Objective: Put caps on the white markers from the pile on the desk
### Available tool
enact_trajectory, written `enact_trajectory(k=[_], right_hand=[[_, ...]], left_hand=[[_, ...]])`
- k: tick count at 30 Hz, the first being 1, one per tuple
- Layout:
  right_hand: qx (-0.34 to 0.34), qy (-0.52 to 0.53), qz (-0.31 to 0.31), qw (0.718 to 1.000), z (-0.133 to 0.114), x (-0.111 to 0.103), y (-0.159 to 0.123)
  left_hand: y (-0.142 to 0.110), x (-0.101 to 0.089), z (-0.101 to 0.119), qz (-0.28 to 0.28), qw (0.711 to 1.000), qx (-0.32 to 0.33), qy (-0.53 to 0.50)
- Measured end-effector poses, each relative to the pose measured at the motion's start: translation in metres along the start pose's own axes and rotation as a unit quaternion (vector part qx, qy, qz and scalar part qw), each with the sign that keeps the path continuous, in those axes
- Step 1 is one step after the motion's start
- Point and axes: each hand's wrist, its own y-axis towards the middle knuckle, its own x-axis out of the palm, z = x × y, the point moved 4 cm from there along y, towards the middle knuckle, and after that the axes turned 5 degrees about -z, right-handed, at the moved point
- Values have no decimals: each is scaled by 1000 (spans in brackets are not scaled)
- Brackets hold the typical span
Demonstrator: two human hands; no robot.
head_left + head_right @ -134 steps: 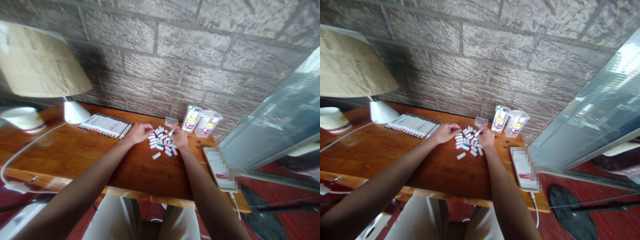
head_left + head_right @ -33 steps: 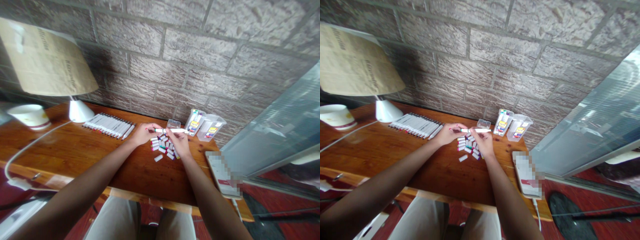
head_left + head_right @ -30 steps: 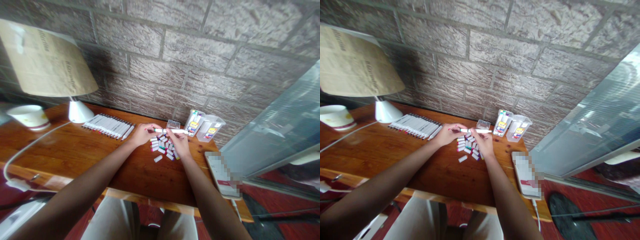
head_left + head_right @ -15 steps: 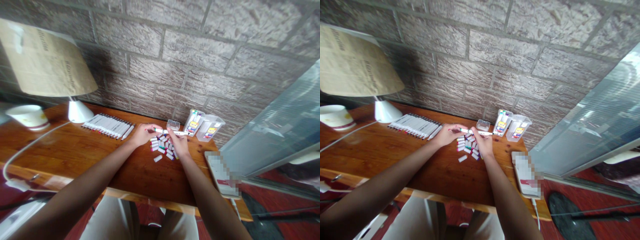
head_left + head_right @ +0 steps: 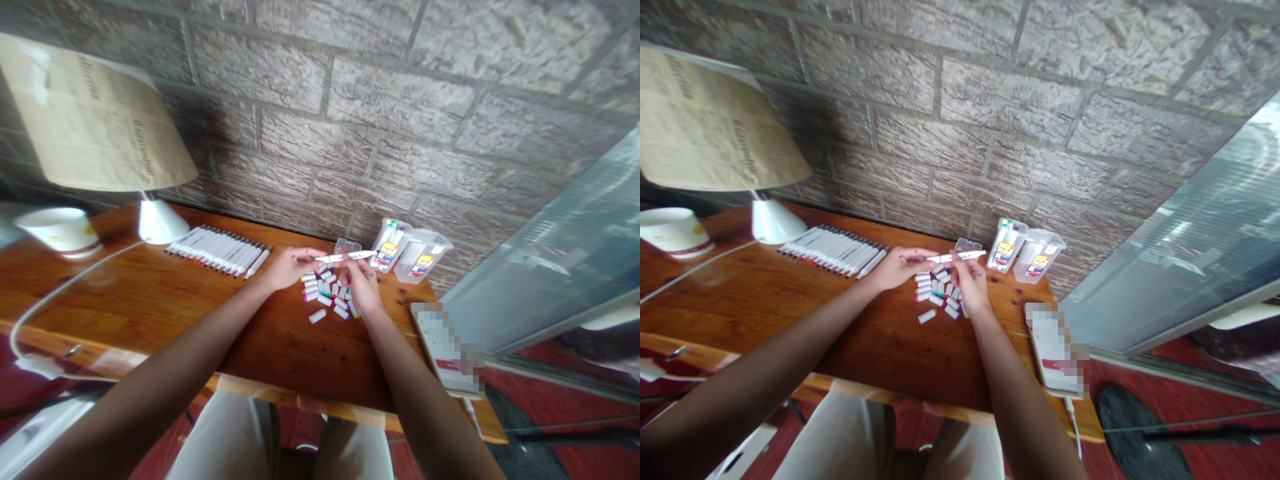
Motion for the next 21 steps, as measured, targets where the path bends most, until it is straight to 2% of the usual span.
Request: enact_trajectory(k=[11, 21], right_hand=[[0, 5, -1, 1000, -2, 0, -1], [-7, 1, -17, 1000, -4, 0, -2]], left_hand=[[0, -2, 4, 25, 998, 2, 53], [-2, 2, 10, 4, 1000, -3, 29]])
